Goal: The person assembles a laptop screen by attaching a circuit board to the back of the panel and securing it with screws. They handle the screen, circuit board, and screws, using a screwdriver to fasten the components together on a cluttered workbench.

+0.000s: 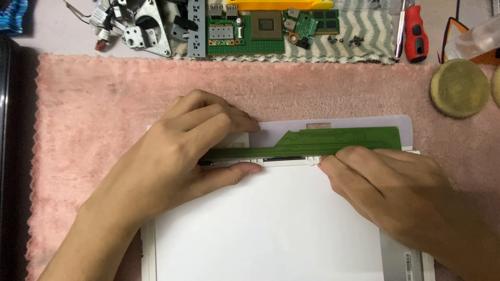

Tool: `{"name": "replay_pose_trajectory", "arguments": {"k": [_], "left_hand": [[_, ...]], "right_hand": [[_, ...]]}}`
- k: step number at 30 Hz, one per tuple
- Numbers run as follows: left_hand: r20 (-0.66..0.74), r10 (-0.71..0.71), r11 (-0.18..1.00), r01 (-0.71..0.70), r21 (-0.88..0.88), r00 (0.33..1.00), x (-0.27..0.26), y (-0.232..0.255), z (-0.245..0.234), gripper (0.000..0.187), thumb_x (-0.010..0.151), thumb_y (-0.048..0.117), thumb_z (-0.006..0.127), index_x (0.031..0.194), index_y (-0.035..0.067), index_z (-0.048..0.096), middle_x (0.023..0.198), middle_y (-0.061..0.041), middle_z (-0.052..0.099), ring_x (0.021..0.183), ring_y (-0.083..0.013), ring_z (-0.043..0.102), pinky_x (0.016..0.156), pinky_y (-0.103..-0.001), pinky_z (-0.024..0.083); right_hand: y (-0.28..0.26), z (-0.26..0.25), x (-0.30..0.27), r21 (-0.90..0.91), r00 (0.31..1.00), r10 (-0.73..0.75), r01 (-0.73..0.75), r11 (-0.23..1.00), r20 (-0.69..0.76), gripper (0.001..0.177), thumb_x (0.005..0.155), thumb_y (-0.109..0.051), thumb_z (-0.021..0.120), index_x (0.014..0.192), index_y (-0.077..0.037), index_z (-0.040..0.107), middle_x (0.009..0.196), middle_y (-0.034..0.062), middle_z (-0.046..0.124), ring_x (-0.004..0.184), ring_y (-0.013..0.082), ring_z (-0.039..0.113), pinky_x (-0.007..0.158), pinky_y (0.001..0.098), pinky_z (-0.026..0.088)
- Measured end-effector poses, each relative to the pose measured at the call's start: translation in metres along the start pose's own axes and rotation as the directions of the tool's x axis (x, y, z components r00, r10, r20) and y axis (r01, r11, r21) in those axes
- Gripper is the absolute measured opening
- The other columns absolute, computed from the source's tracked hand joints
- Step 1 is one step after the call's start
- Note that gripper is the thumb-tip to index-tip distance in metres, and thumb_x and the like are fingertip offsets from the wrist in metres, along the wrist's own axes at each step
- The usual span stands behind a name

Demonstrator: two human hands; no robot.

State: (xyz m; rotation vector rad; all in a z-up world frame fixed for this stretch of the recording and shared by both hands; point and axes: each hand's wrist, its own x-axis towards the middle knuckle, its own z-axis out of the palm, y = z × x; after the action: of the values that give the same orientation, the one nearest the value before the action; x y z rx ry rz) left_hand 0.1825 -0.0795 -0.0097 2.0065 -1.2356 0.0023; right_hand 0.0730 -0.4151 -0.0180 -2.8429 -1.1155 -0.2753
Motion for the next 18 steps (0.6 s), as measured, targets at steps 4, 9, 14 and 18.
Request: {"name": "replay_pose_trajectory", "arguments": {"k": [4,9,14,18], "left_hand": [[0.011,-0.092,0.994,0.092,-0.054,0.996,0.000,0.003,0.001,0.037,0.102,0.031,0.088,0.120,0.004,0.072,0.131,-0.010,0.080,0.124,-0.0300,0.068,0.101,-0.040,0.063],[-0.010,-0.163,0.980,0.160,-0.116,0.987,-0.004,-0.001,0.004,0.063,0.089,0.041,0.095,0.135,0.006,0.071,0.127,-0.006,0.080,0.123,-0.0255,0.072,0.104,-0.036,0.062],[-0.005,-0.171,0.977,0.169,-0.134,0.985,-0.008,-0.009,0.005,0.067,0.089,0.045,0.095,0.139,0.009,0.070,0.130,-0.005,0.079,0.122,-0.0267,0.072,0.104,-0.037,0.058],[0.000,-0.178,0.975,0.177,-0.132,0.984,-0.005,-0.006,0.005,0.060,0.093,0.041,0.095,0.137,0.010,0.068,0.133,-0.006,0.080,0.125,-0.0267,0.073,0.104,-0.038,0.059]], "right_hand": [[-0.004,-0.003,0.005,-0.096,1.000,-0.010,0.011,0.995,0.013,0.017,0.113,-0.012,0.072,0.129,-0.010,0.076,0.112,0.0049,0.073,0.082,0.0242,0.074,0.071,0.0385,0.058],[-0.008,0.012,-0.003,-0.010,0.986,0.111,-0.113,0.993,-0.124,0.023,0.108,-0.008,0.086,0.129,-0.017,0.084,0.102,-0.0021,0.072,0.072,0.0177,0.071,0.064,0.0380,0.058],[-0.006,0.002,0.008,0.042,0.992,0.050,-0.045,0.998,-0.116,0.018,0.111,-0.006,0.078,0.127,-0.010,0.081,0.106,0.0023,0.071,0.072,0.0173,0.069,0.065,0.0377,0.058],[-0.004,-0.002,0.011,0.088,0.994,0.032,-0.022,0.996,-0.107,0.019,0.111,-0.006,0.076,0.129,-0.005,0.079,0.110,0.0044,0.071,0.077,0.0178,0.071,0.066,0.0375,0.056]]}}
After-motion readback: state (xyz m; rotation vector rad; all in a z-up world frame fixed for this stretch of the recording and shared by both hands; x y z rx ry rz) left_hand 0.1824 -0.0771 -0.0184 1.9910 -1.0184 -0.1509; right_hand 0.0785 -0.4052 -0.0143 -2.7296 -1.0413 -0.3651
